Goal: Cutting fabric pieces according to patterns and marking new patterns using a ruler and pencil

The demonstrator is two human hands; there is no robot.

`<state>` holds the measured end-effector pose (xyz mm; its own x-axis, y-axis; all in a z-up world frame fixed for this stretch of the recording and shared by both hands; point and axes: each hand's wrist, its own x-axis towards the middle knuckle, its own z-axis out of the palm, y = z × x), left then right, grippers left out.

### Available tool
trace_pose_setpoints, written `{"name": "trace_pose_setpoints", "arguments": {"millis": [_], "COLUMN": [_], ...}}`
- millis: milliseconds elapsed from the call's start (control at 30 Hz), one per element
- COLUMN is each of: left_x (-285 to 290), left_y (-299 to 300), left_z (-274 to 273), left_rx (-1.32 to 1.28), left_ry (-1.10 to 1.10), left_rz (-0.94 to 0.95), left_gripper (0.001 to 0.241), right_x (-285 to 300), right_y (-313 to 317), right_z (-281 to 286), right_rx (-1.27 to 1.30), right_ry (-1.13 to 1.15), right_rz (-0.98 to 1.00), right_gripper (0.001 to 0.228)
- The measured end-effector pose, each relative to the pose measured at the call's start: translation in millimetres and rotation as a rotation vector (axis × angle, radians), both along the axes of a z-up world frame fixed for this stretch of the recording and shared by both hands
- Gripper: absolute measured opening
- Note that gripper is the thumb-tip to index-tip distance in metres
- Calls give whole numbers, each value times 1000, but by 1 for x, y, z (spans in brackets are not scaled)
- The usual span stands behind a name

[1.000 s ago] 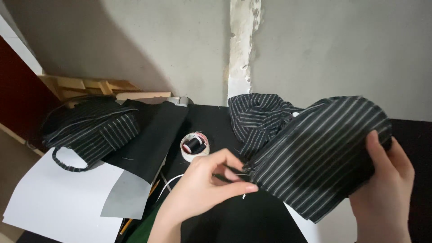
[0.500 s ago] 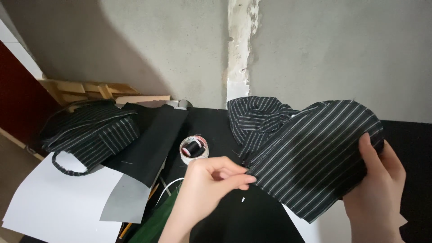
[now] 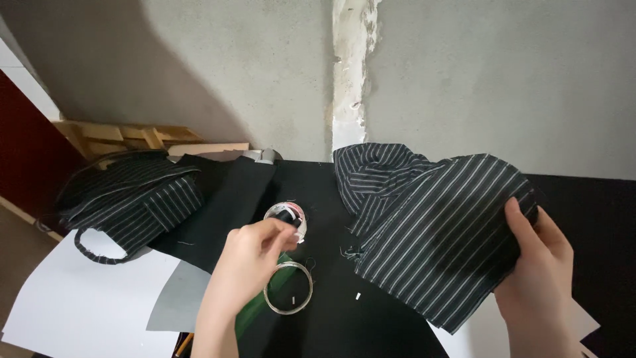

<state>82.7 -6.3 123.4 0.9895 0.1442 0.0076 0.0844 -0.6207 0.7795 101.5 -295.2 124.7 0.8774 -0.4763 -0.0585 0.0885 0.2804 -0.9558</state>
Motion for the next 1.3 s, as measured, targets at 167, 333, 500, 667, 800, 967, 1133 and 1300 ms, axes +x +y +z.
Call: {"name": "trace_pose_setpoints", "arguments": {"millis": [167,333,500,667,800,967,1133,1300], "left_x": [-16,-20,-18,-19,-9,-23,-32,-34], "left_y": [-32,-39,-38,-39,-33,-29,-15,7], "left_z": [19,16,12,12,-18,-18,-59,-115], "left_rx": [-340,-137,-195,-294,-517,-427,-265,-315], "left_ry": [-228,-444,-471,-364,-318,30,241,333], "left_rz": [-235,-382,-443,-405,-437,-168,-116,-164], "left_gripper": [15,17,14,3,4,10,13,12], "right_x": [-6,-8,-5,-8,3,-9,-32,-47], "right_y": [12,8,5,19,10,24,-17,-123], "right_z": [11,8,4,23,-6,-12,-55,-121], "right_rx": [-15,17,39,97,187,294,-604,-1136], "right_ry": [18,-59,-87,74,-129,245,490,480], "right_rz": [-22,-9,37,-12,-44,7,513,361], "right_gripper": [8,15,15,16,11,65,40,22]}}
